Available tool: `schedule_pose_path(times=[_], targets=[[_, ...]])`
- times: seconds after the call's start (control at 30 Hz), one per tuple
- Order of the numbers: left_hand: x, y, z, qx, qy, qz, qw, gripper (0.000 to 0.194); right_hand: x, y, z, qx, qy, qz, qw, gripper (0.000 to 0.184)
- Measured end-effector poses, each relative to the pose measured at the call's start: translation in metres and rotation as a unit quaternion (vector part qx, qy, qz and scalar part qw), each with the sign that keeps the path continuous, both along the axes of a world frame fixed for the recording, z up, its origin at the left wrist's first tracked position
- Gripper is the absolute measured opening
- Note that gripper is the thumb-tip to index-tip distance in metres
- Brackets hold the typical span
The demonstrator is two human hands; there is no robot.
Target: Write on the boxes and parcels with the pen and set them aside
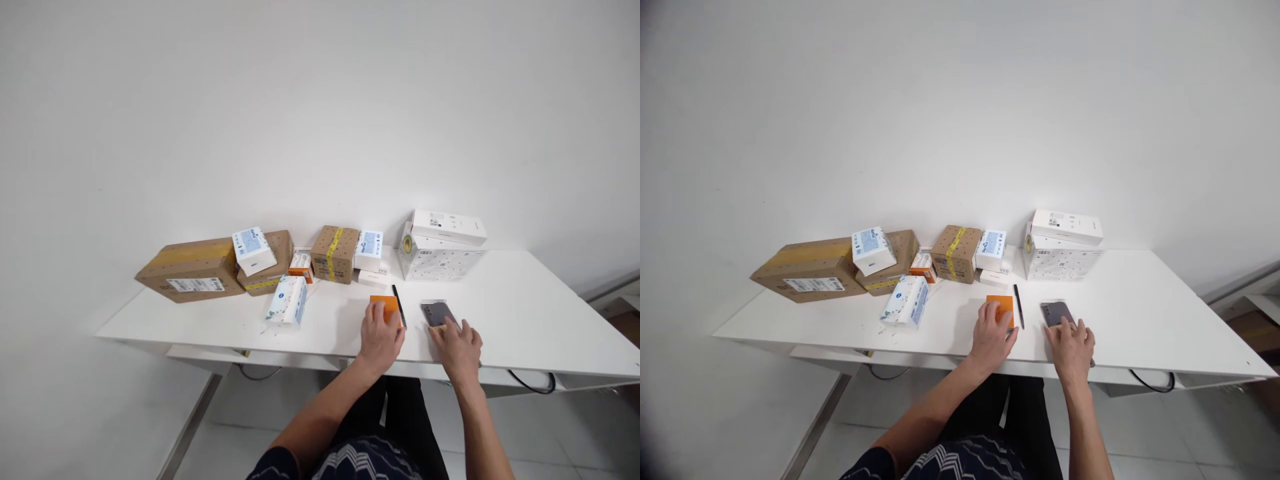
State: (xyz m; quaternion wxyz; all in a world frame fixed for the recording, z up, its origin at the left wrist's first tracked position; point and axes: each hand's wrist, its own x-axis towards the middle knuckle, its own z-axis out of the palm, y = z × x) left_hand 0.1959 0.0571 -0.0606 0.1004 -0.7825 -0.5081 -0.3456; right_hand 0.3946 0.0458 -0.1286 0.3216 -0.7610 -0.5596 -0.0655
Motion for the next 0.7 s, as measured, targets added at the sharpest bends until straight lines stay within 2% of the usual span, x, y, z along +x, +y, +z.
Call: schedule_pose_path(times=[0.1,0.17,0.2,0.23,0.33,0.43,0.53,0.6,0.7], targets=[[-0.009,0.005,0.0,-0.012,-0.032,0.011,0.999,0.03,-0.026,-0.013,0.021,-0.02,0.129,0.105,0.986,0.054],[-0.015,0.004,0.003,-0.026,-0.066,0.024,0.997,0.03,-0.057,-0.024,0.032,-0.068,0.242,0.19,0.949,0.054],[-0.017,0.003,0.005,-0.035,-0.079,0.028,0.996,0.03,-0.074,-0.03,0.037,-0.068,0.266,0.211,0.938,0.055],[-0.018,0.001,0.008,-0.043,-0.086,0.03,0.995,0.029,-0.091,-0.034,0.04,-0.063,0.259,0.216,0.939,0.056],[-0.017,-0.008,0.017,-0.049,-0.08,0.026,0.995,0.024,-0.123,-0.041,0.045,-0.048,0.142,0.182,0.972,0.051],[-0.008,-0.016,0.024,-0.029,-0.066,0.007,0.997,0.021,-0.121,-0.042,0.046,-0.048,0.071,0.157,0.984,0.042],[0.007,-0.019,0.027,-0.016,-0.041,-0.044,0.998,0.021,-0.096,-0.041,0.05,-0.043,0.103,0.118,0.987,0.035],[0.017,-0.019,0.027,-0.01,-0.029,-0.065,0.997,0.02,-0.079,-0.039,0.056,-0.036,0.131,0.13,0.982,0.038],[0.027,-0.016,0.026,-0.013,-0.034,-0.055,0.998,0.018,-0.068,-0.035,0.062,-0.03,0.151,0.159,0.975,0.046]])
